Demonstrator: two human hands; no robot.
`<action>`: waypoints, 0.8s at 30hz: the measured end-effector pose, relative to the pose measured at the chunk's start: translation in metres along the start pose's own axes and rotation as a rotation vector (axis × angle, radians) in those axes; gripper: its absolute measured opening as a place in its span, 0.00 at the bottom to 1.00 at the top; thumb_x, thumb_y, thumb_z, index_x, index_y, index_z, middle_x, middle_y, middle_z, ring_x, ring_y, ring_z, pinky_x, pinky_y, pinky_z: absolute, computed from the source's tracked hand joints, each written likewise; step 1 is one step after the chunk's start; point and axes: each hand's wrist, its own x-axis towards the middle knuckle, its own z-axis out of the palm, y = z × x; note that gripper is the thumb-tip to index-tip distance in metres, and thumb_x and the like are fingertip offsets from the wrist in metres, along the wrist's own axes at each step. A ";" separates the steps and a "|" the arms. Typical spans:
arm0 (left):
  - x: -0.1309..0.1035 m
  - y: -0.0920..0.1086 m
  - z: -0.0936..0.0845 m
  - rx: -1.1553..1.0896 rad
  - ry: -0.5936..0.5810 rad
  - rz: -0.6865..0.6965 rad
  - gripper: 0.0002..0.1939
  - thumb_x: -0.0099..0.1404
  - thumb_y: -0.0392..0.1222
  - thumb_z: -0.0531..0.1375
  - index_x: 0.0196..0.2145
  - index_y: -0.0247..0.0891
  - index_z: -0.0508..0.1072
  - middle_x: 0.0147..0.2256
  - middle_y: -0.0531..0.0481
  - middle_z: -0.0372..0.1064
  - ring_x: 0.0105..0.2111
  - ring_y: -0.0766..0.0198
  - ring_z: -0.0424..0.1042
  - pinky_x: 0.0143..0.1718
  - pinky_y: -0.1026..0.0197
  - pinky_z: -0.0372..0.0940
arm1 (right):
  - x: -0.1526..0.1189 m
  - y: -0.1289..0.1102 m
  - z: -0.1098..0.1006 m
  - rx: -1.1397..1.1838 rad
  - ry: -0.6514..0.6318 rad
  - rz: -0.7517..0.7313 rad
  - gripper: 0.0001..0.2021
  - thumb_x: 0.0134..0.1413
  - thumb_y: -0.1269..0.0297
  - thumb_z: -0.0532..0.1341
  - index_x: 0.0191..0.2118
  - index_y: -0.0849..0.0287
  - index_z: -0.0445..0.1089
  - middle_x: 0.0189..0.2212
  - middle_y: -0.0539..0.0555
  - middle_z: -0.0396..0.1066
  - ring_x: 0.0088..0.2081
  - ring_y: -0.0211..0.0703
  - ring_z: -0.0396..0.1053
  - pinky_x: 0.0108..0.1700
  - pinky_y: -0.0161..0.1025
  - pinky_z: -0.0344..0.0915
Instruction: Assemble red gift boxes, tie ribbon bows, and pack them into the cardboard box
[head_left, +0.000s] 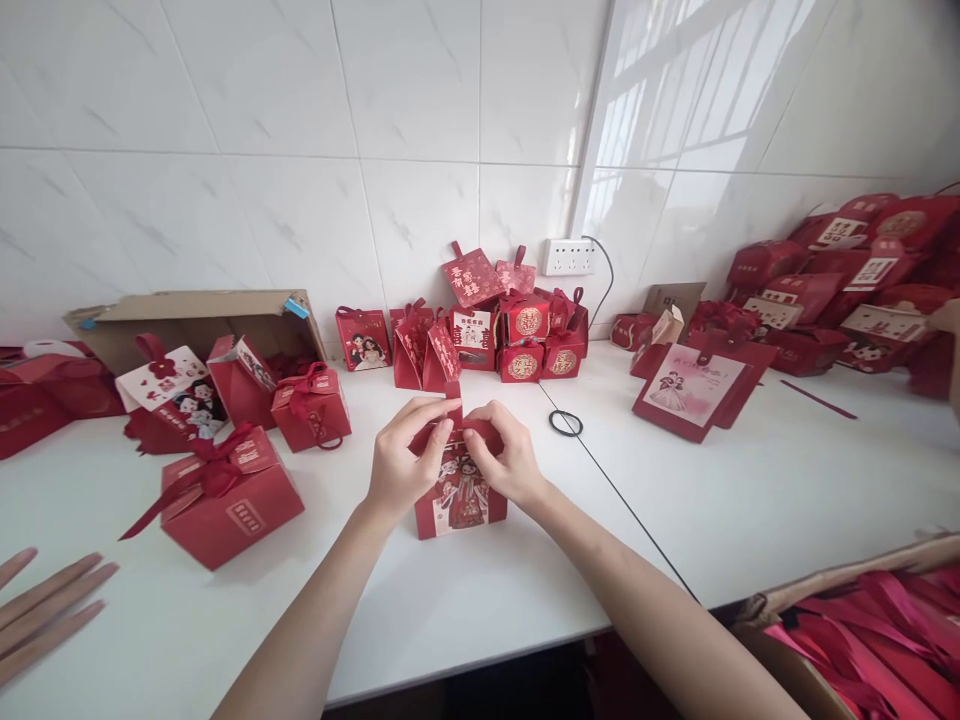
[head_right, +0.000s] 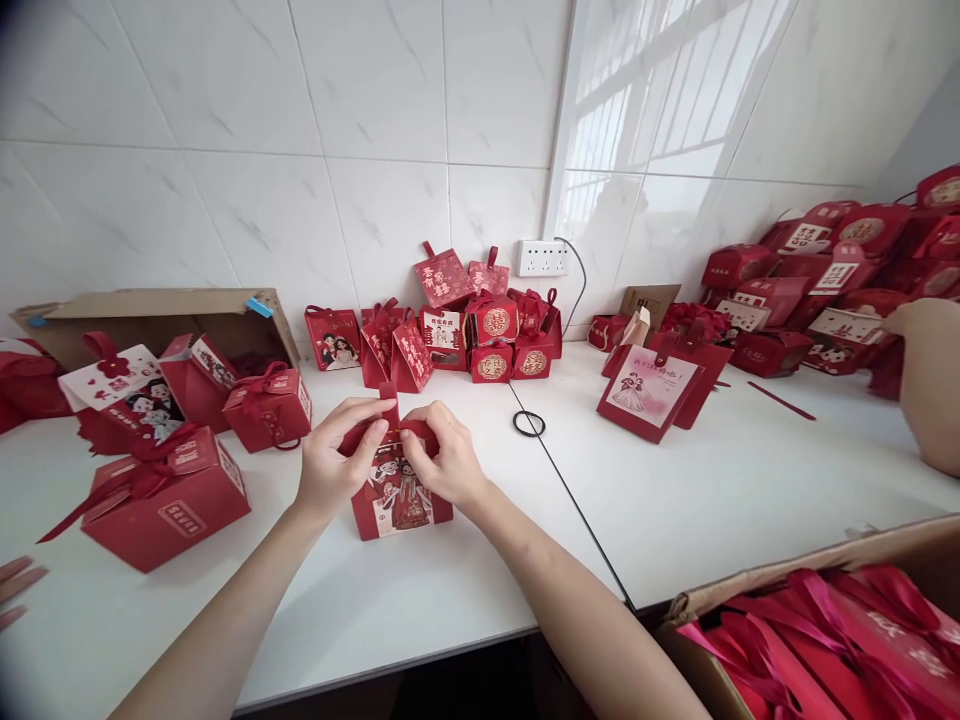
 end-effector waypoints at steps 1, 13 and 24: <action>0.000 0.000 0.000 -0.001 -0.012 -0.003 0.11 0.62 0.34 0.55 0.42 0.39 0.73 0.38 0.49 0.71 0.38 0.66 0.71 0.41 0.64 0.69 | 0.000 0.000 0.000 -0.005 0.005 0.006 0.02 0.56 0.67 0.53 0.34 0.57 0.62 0.29 0.51 0.64 0.31 0.39 0.64 0.35 0.38 0.62; 0.000 0.000 -0.001 -0.022 -0.052 -0.014 0.17 0.60 0.33 0.55 0.47 0.39 0.72 0.40 0.48 0.71 0.40 0.64 0.71 0.40 0.64 0.70 | 0.001 -0.004 -0.001 0.036 0.024 0.058 0.05 0.57 0.65 0.53 0.32 0.57 0.62 0.28 0.50 0.64 0.30 0.38 0.64 0.35 0.37 0.61; 0.000 0.001 -0.001 -0.020 -0.050 -0.065 0.15 0.61 0.35 0.55 0.46 0.40 0.73 0.40 0.49 0.72 0.36 0.65 0.71 0.41 0.63 0.69 | 0.006 -0.007 -0.004 0.078 -0.015 0.108 0.05 0.54 0.66 0.54 0.29 0.57 0.62 0.26 0.49 0.64 0.28 0.38 0.63 0.32 0.36 0.60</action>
